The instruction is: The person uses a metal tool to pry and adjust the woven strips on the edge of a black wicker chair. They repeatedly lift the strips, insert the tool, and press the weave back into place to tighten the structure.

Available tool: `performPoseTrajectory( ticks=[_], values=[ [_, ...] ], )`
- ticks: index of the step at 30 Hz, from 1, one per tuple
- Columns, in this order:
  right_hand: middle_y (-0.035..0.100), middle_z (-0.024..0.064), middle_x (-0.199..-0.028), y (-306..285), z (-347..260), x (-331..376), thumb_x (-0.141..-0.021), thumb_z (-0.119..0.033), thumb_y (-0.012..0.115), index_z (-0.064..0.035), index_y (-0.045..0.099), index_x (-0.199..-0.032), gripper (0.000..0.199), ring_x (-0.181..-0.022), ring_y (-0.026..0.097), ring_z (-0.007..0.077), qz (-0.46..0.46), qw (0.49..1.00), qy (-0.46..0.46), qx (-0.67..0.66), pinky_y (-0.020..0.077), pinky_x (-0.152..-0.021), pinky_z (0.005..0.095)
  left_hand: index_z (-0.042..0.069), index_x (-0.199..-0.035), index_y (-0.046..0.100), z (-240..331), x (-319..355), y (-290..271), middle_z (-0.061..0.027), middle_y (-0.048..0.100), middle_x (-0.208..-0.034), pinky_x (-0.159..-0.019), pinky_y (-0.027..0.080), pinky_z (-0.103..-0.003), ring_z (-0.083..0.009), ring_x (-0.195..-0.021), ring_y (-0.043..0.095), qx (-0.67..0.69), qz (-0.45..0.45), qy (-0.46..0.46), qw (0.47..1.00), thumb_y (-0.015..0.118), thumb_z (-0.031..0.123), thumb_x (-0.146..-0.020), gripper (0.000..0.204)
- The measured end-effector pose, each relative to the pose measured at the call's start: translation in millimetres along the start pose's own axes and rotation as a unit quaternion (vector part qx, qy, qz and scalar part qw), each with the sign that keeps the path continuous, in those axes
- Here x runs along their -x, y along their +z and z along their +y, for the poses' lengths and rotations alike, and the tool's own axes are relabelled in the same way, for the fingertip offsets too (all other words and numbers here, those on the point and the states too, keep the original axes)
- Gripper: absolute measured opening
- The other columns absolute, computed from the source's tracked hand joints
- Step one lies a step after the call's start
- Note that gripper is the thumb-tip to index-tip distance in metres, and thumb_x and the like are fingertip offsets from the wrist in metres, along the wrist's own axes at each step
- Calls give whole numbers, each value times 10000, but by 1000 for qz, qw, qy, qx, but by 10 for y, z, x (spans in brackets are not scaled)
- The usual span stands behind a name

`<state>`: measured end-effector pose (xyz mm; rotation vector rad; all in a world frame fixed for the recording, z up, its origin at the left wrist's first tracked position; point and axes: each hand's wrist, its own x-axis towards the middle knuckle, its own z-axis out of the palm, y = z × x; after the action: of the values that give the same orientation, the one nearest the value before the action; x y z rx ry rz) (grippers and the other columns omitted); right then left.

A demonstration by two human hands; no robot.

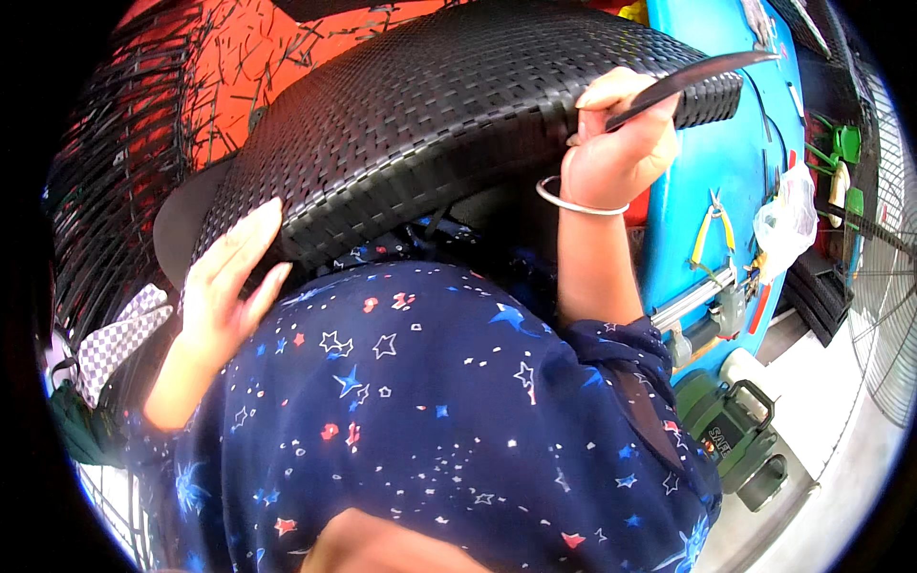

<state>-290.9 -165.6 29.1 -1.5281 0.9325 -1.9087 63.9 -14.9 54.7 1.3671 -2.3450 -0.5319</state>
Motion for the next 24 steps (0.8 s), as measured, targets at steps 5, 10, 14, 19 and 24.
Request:
performPoseTrajectory(
  ticks=[5, 10, 14, 19, 24],
  values=[
    [421, 36, -552, -9, 3, -20, -1117, -486, 318, -22, 518, -707, 650, -457, 342, 84, 2, 997, 21, -78, 236, -438, 234, -11, -1277, 664, 149, -436, -290, -223, 664, -1300, -1032, 521, -423, -361, -1211, 656, 17, 3, 63, 998, 766, 115, -837, 469],
    [366, 18, -523, -43, -45, -75, -1103, -517, 302, -42, 507, -680, 668, -446, 320, 96, -16, 974, 88, -206, 235, -426, 243, -3, -1493, 449, 301, -858, -17, -247, 467, -1523, -1175, 375, -451, -388, -1408, 469, 66, -105, 29, 992, 727, 162, -875, 698],
    [368, 17, -515, -82, -51, -80, -1091, -545, 273, -50, 496, -645, 703, -445, 311, 110, -11, 960, 127, -251, 245, -432, 256, -29, -1489, 448, 340, -760, -65, -245, 457, -1533, -1184, 365, -460, -386, -1420, 458, 84, -125, 73, 986, 690, 165, -892, 673],
    [372, 18, -512, -121, -11, -100, -1087, -563, 248, -50, 503, -641, 726, -435, 303, 115, -21, 943, 144, -299, 262, -435, 257, -39, -1481, 457, 398, -1054, -325, -251, 434, -1557, -1201, 325, -459, -380, -1451, 428, 110, -77, 90, 987, 620, 177, -919, 624],
    [369, 12, -503, -150, -22, -108, -1086, -562, 228, -54, 517, -638, 737, -421, 303, 116, -17, 929, 179, -323, 267, -431, 258, -17, -1507, 417, 611, -1237, 21, -219, 435, -1559, -1183, 364, -437, -373, -1433, 441, 7, -118, 50, 992, 685, 250, -946, 677]
  ],
)
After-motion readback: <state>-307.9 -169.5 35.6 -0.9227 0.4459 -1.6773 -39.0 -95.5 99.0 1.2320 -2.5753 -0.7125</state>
